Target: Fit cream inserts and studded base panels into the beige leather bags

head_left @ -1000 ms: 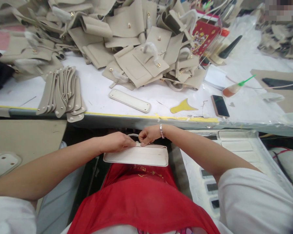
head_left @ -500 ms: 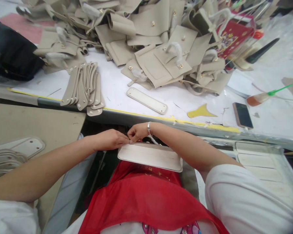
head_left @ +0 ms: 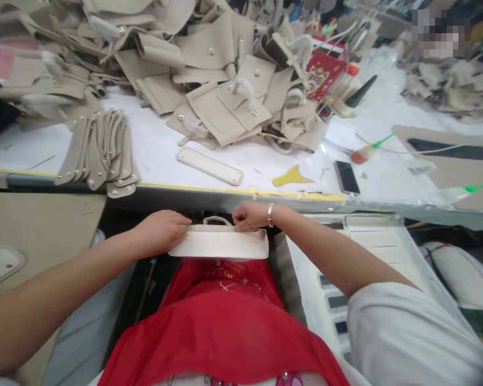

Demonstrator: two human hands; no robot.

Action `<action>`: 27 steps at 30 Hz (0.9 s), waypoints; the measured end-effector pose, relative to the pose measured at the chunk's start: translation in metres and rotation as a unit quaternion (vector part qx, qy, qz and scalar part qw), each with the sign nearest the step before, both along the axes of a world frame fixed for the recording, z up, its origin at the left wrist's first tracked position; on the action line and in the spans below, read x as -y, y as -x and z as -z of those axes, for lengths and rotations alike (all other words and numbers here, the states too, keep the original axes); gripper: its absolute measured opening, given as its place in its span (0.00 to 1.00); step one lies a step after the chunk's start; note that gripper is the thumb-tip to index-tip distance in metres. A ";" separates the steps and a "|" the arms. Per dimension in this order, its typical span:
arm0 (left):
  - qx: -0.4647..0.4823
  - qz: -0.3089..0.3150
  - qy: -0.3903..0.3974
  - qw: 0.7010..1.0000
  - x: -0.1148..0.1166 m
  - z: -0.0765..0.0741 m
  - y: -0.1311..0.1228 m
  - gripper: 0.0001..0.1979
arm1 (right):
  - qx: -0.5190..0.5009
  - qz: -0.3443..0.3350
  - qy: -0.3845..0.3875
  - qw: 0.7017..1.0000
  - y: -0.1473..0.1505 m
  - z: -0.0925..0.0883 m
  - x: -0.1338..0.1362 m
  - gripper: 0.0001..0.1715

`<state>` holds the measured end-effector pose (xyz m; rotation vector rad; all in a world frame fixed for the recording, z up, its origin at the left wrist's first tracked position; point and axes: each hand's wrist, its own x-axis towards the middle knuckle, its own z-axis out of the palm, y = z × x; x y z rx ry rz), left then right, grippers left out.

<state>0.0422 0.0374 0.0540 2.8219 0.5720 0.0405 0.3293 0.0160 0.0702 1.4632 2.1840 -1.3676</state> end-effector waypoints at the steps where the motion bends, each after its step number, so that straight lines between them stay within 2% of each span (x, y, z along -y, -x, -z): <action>1: 0.017 0.010 0.002 1.000 0.010 -0.002 -0.010 0.14 | -0.007 0.033 -0.040 0.999 -0.008 -0.004 0.016 0.08; 3: 0.068 0.015 0.021 0.997 0.035 -0.002 -0.034 0.15 | -0.039 0.086 -0.142 0.985 -0.019 -0.010 0.051 0.09; 5: 0.115 -0.003 0.045 0.992 0.061 0.002 -0.057 0.14 | -0.058 0.106 -0.249 0.961 -0.024 -0.008 0.089 0.12; 8: 0.136 -0.028 0.042 0.989 0.088 0.015 -0.082 0.10 | -0.037 0.103 -0.362 0.926 -0.023 0.007 0.135 0.11; 10: 0.145 -0.036 0.024 0.989 0.095 0.024 -0.088 0.08 | -0.019 0.116 -0.406 0.906 -0.019 0.022 0.154 0.08; 14: 0.180 -0.044 -0.003 0.983 0.100 0.034 -0.086 0.07 | -0.018 0.172 -0.471 0.865 -0.009 0.042 0.168 0.06; 18: 0.193 -0.049 -0.017 0.980 0.103 0.036 -0.085 0.07 | -0.008 0.189 -0.484 0.854 -0.004 0.042 0.171 0.06; 22: 0.178 -0.055 -0.022 0.982 0.104 0.032 -0.093 0.07 | 0.020 0.222 -0.487 0.845 0.003 0.040 0.173 0.05; 27: 0.110 -0.083 -0.010 0.990 0.104 0.017 -0.105 0.07 | 0.091 0.318 -0.467 0.820 0.024 0.043 0.172 0.05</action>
